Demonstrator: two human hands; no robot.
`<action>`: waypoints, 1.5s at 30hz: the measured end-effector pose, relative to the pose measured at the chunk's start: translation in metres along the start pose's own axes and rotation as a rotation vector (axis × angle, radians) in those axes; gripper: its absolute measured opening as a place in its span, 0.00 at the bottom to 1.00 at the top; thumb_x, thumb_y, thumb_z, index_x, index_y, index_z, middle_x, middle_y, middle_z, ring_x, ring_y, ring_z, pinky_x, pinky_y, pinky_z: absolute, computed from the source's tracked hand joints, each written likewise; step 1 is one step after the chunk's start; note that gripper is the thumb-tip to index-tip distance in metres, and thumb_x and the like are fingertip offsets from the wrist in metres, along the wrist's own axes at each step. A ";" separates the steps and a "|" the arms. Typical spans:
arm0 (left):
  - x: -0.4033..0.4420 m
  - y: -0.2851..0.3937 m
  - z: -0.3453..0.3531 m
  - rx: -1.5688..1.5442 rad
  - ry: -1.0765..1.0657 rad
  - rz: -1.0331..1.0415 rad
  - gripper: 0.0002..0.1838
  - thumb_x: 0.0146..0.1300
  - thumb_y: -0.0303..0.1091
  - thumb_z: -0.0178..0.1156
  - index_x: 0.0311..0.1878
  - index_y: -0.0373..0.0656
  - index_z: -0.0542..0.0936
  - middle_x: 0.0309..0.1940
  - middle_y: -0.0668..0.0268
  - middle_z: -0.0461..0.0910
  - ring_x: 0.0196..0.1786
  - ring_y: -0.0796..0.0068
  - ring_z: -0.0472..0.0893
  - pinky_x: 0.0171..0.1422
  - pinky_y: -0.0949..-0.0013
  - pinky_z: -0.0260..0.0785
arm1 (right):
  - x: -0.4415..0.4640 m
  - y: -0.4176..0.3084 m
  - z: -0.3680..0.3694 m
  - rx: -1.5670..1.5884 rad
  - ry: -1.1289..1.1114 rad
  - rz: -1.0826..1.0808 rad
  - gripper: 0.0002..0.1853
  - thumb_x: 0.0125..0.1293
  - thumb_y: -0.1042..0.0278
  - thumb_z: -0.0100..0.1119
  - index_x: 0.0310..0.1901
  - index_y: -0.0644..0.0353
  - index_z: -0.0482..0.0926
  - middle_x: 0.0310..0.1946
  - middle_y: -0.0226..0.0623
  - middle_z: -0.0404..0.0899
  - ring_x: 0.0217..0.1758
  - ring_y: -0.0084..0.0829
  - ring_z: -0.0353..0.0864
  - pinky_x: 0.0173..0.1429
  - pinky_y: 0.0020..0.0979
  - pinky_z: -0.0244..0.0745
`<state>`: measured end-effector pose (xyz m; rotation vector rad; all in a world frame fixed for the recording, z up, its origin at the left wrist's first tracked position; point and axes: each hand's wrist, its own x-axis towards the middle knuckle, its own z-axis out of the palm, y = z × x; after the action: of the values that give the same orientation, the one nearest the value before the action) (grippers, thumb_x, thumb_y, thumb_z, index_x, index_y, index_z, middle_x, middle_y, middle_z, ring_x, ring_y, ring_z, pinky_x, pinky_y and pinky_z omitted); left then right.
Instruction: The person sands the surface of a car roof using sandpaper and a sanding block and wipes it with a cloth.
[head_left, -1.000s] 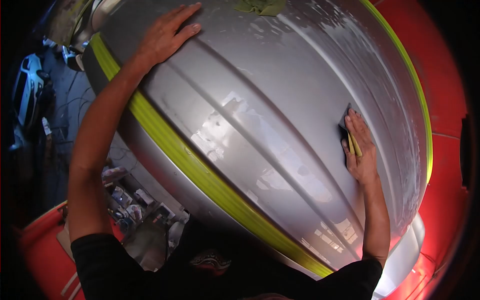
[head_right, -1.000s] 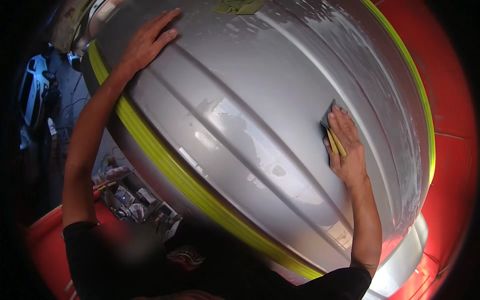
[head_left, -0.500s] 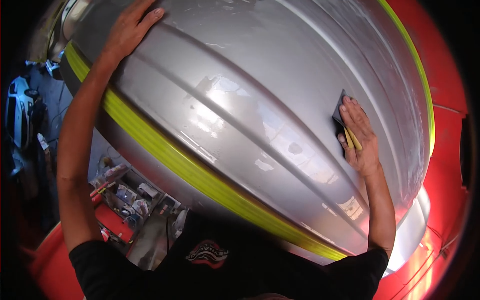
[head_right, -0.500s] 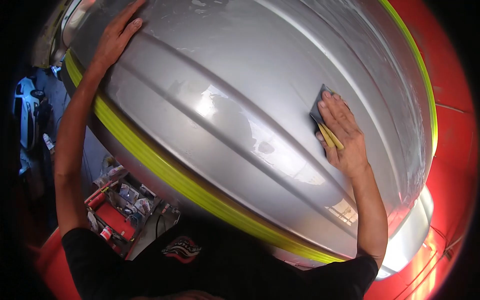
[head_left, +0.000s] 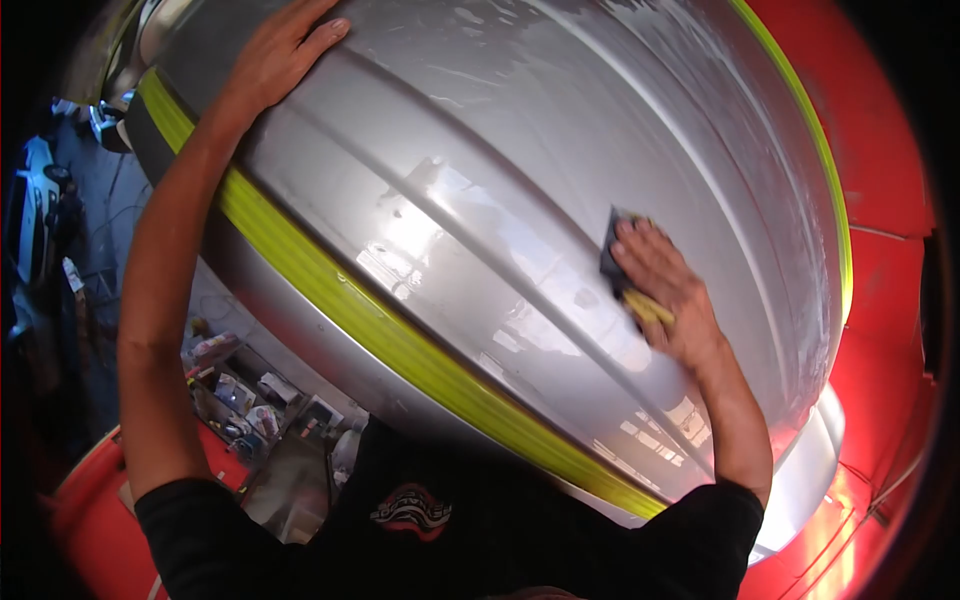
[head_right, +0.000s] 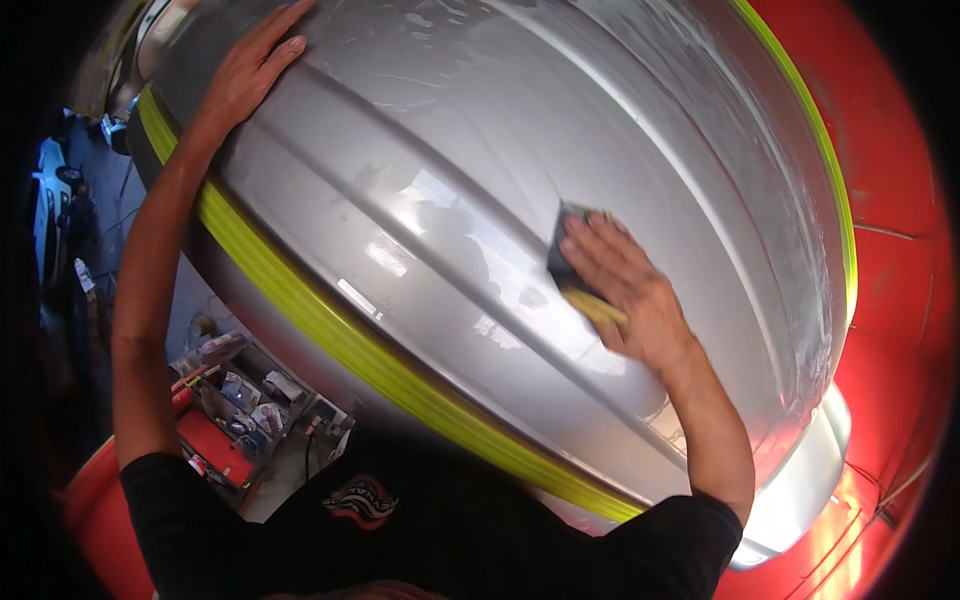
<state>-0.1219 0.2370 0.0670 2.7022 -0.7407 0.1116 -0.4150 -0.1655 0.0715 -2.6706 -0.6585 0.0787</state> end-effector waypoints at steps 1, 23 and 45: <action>0.002 0.000 0.000 0.002 0.001 -0.009 0.32 0.74 0.54 0.48 0.76 0.50 0.65 0.76 0.53 0.62 0.79 0.51 0.59 0.83 0.54 0.47 | -0.019 -0.005 0.001 0.003 -0.032 0.016 0.33 0.57 0.73 0.66 0.67 0.57 0.75 0.71 0.40 0.70 0.77 0.44 0.65 0.81 0.45 0.60; 0.005 -0.018 0.009 -0.007 0.074 0.079 0.33 0.74 0.54 0.49 0.75 0.46 0.66 0.74 0.53 0.65 0.78 0.52 0.60 0.82 0.55 0.48 | 0.070 -0.078 0.020 -0.197 -0.155 -0.256 0.31 0.56 0.74 0.60 0.65 0.61 0.77 0.72 0.37 0.69 0.76 0.39 0.66 0.81 0.40 0.60; 0.008 -0.025 0.013 -0.025 0.082 0.133 0.33 0.74 0.55 0.49 0.75 0.47 0.65 0.75 0.55 0.64 0.79 0.54 0.58 0.83 0.53 0.45 | 0.045 -0.093 0.025 -0.083 -0.161 -0.178 0.36 0.48 0.76 0.62 0.65 0.65 0.75 0.71 0.42 0.70 0.77 0.44 0.64 0.81 0.42 0.55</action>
<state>-0.1026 0.2492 0.0485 2.6061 -0.8899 0.2423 -0.4195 -0.0606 0.0854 -2.6905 -0.9671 0.2239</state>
